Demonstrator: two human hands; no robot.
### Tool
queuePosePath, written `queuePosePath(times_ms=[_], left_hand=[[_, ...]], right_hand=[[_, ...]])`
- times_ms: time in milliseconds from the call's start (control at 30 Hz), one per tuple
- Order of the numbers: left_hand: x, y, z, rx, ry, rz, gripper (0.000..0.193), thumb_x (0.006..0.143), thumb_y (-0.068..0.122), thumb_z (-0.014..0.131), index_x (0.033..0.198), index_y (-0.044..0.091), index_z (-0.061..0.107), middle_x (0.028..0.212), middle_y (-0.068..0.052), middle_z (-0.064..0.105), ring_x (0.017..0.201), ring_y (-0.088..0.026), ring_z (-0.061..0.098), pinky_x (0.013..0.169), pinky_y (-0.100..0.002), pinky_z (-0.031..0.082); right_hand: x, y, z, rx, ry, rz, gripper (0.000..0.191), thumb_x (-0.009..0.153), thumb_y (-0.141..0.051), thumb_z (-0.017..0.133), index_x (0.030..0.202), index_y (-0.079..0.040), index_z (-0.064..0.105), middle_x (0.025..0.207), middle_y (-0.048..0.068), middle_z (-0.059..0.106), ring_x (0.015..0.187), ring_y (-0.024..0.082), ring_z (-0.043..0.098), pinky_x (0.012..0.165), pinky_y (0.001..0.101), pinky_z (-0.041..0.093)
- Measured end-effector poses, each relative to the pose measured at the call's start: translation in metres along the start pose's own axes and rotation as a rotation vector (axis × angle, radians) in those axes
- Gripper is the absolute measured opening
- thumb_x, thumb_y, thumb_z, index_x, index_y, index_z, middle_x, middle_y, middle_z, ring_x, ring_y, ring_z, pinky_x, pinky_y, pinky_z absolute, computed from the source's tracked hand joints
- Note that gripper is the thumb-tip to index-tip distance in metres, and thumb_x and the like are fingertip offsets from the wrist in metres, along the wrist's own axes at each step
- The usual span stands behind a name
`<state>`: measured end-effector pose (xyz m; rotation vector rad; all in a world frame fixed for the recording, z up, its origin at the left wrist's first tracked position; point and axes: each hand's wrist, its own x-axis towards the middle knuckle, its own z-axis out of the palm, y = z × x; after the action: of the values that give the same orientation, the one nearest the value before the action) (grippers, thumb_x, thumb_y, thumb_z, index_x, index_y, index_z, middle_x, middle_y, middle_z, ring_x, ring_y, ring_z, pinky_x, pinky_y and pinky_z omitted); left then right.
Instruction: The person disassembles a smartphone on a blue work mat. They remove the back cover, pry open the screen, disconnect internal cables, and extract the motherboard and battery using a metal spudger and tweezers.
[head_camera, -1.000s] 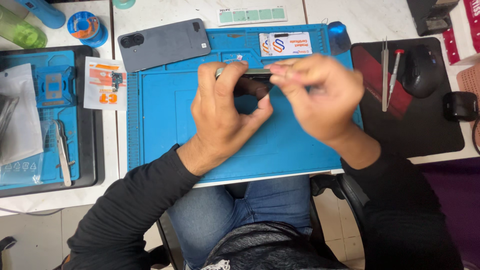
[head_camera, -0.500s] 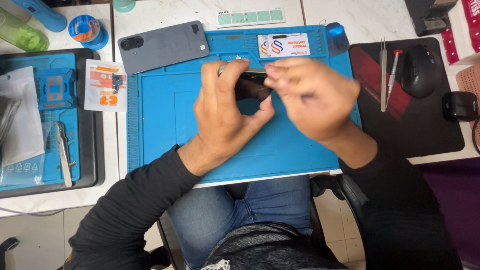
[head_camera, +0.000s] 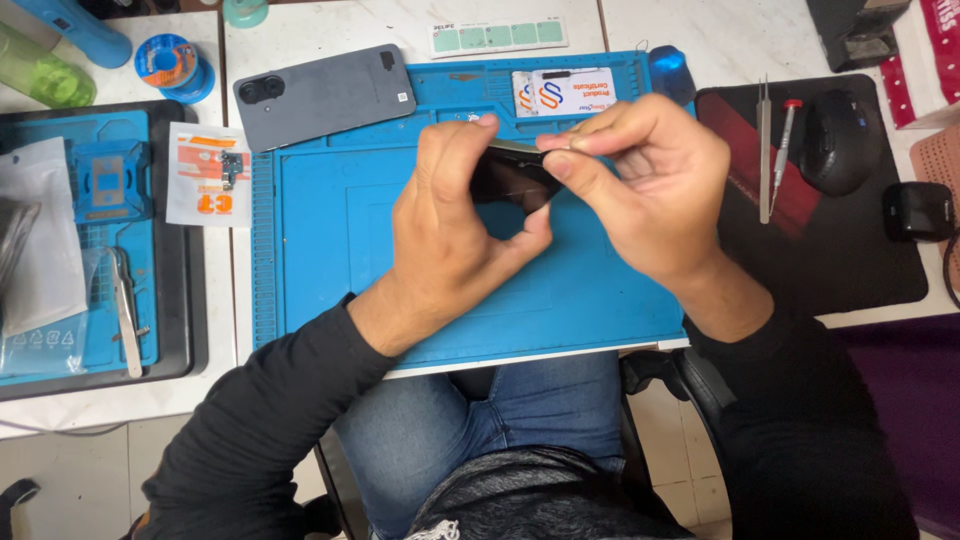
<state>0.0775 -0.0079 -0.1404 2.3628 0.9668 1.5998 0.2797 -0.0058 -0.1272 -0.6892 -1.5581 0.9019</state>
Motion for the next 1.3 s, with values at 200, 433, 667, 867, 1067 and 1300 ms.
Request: queuePosePath(times_ms=[200,433,667,867,1067,1300], left_hand=[[0.009,-0.015,-0.014,-0.59,-0.138,-0.36,0.09,0.082,0.014,0.088,0.147,0.001,0.027,0.133,-0.017,0.048,0.116,-0.028,0.057,0.1,-0.037,0.052],[-0.004,-0.044,-0.008,-2.053,-0.416,-0.853,0.086,0.097,0.045,0.06,0.162,-0.005,0.034,0.13,-0.022,0.056,0.093,-0.025,0.059,0.077,-0.033,0.055],[-0.009,-0.045,-0.006,-2.044,-0.511,-0.986,0.087,0.1,0.05,0.057,0.166,0.001,0.028,0.155,-0.036,0.042,0.127,-0.042,0.06,0.102,-0.045,0.056],[-0.007,-0.038,-0.004,-2.14,-0.52,-0.944,0.08,0.104,0.048,0.054,0.165,0.004,0.027,0.16,-0.034,0.038,0.129,-0.044,0.058,0.101,-0.046,0.056],[-0.009,-0.042,-0.008,-1.945,-0.422,-0.996,0.079,0.101,0.044,0.051,0.168,0.012,0.026,0.161,-0.032,0.039,0.136,-0.042,0.056,0.109,-0.044,0.054],[-0.016,-0.065,0.0,-1.662,-0.052,-0.938,0.06,0.109,0.041,0.042,0.162,0.012,0.037,0.155,-0.027,0.051,0.128,-0.029,0.062,0.099,-0.04,0.055]], right_hand=[[0.0,-0.007,-0.004,-0.295,0.215,-0.49,0.025,0.098,0.004,0.063,0.112,-0.003,0.044,0.098,0.018,0.068,0.097,0.023,0.071,0.08,0.0292,0.06],[0.0,0.005,-0.015,-0.053,0.172,-0.088,0.025,0.111,0.003,0.067,0.124,-0.001,0.047,0.105,0.017,0.068,0.095,0.018,0.071,0.085,0.0276,0.061],[-0.005,0.016,-0.021,-0.047,0.106,-0.008,0.02,0.111,0.004,0.068,0.122,0.002,0.051,0.109,0.021,0.07,0.094,0.019,0.072,0.085,0.0272,0.062],[-0.008,0.02,-0.021,-0.029,0.062,0.007,0.016,0.113,0.006,0.067,0.121,0.005,0.053,0.11,0.022,0.07,0.094,0.019,0.072,0.087,0.0277,0.062],[0.008,0.013,-0.031,-0.095,-0.018,0.032,0.013,0.112,0.007,0.065,0.122,0.007,0.057,0.114,0.018,0.068,0.098,0.018,0.071,0.09,0.0266,0.061],[0.033,0.035,-0.069,-0.856,-0.617,0.337,0.018,0.093,-0.007,0.068,0.109,-0.003,0.074,0.104,0.013,0.071,0.088,0.02,0.073,0.076,0.0324,0.058]])
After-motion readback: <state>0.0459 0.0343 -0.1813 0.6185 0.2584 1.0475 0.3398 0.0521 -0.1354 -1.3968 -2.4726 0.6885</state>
